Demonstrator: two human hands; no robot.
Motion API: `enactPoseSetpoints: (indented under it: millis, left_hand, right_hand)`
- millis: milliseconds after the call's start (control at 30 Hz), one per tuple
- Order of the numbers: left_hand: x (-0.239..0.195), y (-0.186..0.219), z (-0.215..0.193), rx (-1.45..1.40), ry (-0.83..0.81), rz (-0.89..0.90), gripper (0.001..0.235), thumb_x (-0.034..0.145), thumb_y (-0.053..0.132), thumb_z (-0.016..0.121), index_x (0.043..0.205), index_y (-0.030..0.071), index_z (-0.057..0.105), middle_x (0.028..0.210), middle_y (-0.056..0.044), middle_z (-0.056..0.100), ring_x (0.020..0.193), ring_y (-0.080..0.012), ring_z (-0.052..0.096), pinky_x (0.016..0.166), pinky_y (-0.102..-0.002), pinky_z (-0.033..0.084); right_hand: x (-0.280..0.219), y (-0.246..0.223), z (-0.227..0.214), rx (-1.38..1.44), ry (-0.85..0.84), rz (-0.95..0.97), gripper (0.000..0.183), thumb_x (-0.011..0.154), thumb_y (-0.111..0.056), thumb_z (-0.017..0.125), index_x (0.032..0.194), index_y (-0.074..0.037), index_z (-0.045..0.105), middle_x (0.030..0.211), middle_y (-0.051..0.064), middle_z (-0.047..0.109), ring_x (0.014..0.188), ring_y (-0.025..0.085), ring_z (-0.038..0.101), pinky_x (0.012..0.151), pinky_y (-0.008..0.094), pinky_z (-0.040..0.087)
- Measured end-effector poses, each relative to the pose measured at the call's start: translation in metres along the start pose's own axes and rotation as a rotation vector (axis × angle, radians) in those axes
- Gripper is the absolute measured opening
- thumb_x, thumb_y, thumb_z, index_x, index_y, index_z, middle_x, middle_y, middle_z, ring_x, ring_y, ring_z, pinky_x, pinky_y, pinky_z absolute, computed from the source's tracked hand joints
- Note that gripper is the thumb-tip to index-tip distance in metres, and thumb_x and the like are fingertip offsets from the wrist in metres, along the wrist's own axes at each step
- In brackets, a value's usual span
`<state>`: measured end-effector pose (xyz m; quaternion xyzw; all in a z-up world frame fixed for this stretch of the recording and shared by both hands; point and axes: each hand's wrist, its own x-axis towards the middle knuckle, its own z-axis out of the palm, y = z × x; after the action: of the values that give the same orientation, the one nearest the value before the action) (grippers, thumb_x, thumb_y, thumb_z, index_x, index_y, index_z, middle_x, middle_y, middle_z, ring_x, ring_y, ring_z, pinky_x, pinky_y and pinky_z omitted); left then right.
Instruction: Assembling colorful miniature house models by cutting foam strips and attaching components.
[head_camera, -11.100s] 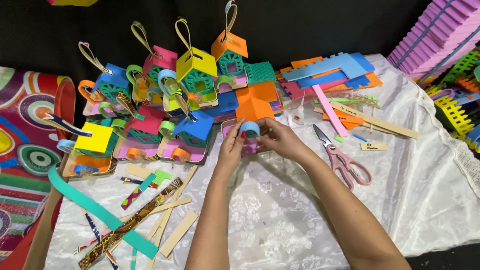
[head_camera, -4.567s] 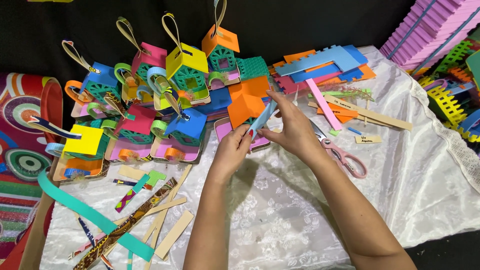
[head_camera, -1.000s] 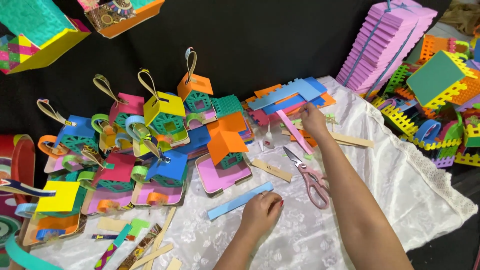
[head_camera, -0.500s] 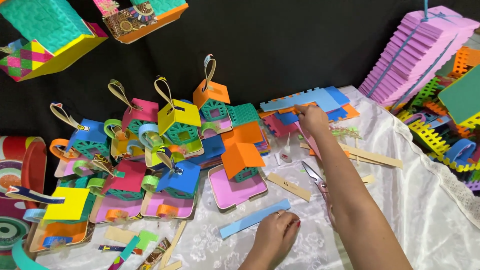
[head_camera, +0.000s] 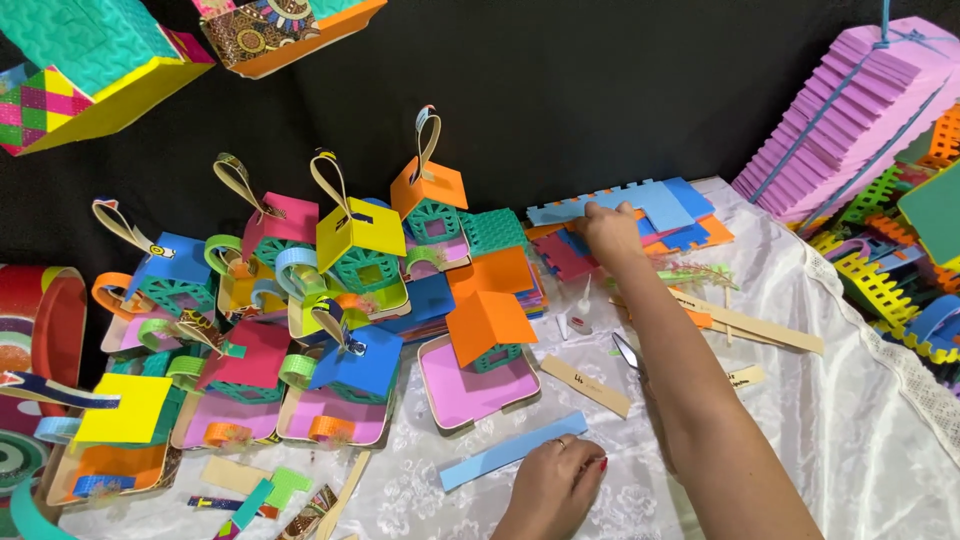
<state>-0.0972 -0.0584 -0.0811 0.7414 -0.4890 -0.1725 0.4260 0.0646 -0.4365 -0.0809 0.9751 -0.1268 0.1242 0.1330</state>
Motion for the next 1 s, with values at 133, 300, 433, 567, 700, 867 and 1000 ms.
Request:
enactPoseSetpoints:
  millis: [133, 300, 433, 567, 700, 867, 1000]
  left_hand:
    - [0.001, 0.003, -0.003, 0.003, 0.02, 0.022, 0.016, 0.098, 0.018, 0.057, 0.102, 0.01, 0.07, 0.096, -0.007, 0.07, 0.083, -0.0282, 0.066, 0.068, -0.042, 0.049]
    - [0.002, 0.009, -0.007, -0.021, 0.019, 0.016, 0.018, 0.098, 0.018, 0.055, 0.1, 0.008, 0.071, 0.088, -0.008, 0.068, 0.079, -0.0285, 0.063, 0.067, -0.042, 0.047]
    - [0.002, 0.006, -0.006, -0.033, 0.044, 0.029, 0.019, 0.097, 0.019, 0.055, 0.101, 0.009, 0.071, 0.089, -0.007, 0.068, 0.079, -0.0275, 0.063, 0.067, -0.042, 0.047]
    - [0.002, 0.004, -0.005, -0.013, 0.026, 0.028, 0.017, 0.096, 0.018, 0.057, 0.1, 0.01, 0.071, 0.089, -0.006, 0.068, 0.079, -0.0259, 0.065, 0.064, -0.04, 0.047]
    - [-0.002, 0.007, -0.008, -0.199, 0.113, -0.07, 0.018, 0.094, 0.02, 0.061, 0.105, 0.015, 0.074, 0.097, -0.003, 0.072, 0.084, -0.0202, 0.069, 0.075, -0.032, 0.052]
    - [0.013, -0.02, -0.023, -1.309, 0.283, -0.27, 0.067, 0.084, 0.052, 0.043, 0.125, 0.004, 0.065, 0.113, -0.02, 0.072, 0.09, -0.0311, 0.067, 0.07, -0.037, 0.054]
    - [0.012, -0.045, -0.066, -1.54, 0.383, -0.321, 0.054, 0.099, 0.054, 0.046, 0.13, 0.013, 0.061, 0.122, -0.005, 0.071, 0.105, -0.0289, 0.071, 0.081, -0.041, 0.062]
  right_hand:
    - [-0.006, -0.015, -0.07, 0.542, -0.337, 0.471, 0.031, 0.109, -0.037, 0.044, 0.128, -0.014, 0.054, 0.118, 0.019, 0.064, 0.123, 0.034, 0.046, 0.079, 0.041, 0.055]
    - [-0.016, 0.018, -0.045, 0.544, 0.458, 0.099, 0.009, 0.103, -0.014, 0.068, 0.109, -0.011, 0.073, 0.11, 0.011, 0.055, 0.074, 0.031, 0.062, 0.06, 0.045, 0.047]
    - [-0.028, 0.031, -0.071, 0.7, 0.484, 0.156, 0.013, 0.103, -0.007, 0.061, 0.114, -0.004, 0.067, 0.115, 0.014, 0.069, 0.084, 0.028, 0.064, 0.074, 0.041, 0.05]
    - [-0.042, 0.039, -0.098, 1.062, 0.775, 0.288, 0.006, 0.109, -0.015, 0.06, 0.109, -0.009, 0.062, 0.091, -0.001, 0.056, 0.075, 0.009, 0.045, 0.07, 0.028, 0.04]
    - [-0.081, 0.012, -0.167, 1.402, 0.746, 0.339, 0.017, 0.106, -0.031, 0.064, 0.108, -0.015, 0.058, 0.087, -0.006, 0.05, 0.071, 0.003, 0.042, 0.06, 0.022, 0.035]
    - [-0.145, -0.087, -0.187, 0.985, 0.167, 0.119, 0.028, 0.088, -0.012, 0.047, 0.092, -0.02, 0.074, 0.094, -0.003, 0.074, 0.082, 0.01, 0.07, 0.065, 0.023, 0.053]
    - [-0.195, -0.142, -0.206, 0.609, 0.792, -0.834, 0.02, 0.105, -0.017, 0.057, 0.104, -0.019, 0.077, 0.104, 0.0, 0.074, 0.063, 0.017, 0.053, 0.07, 0.027, 0.049]
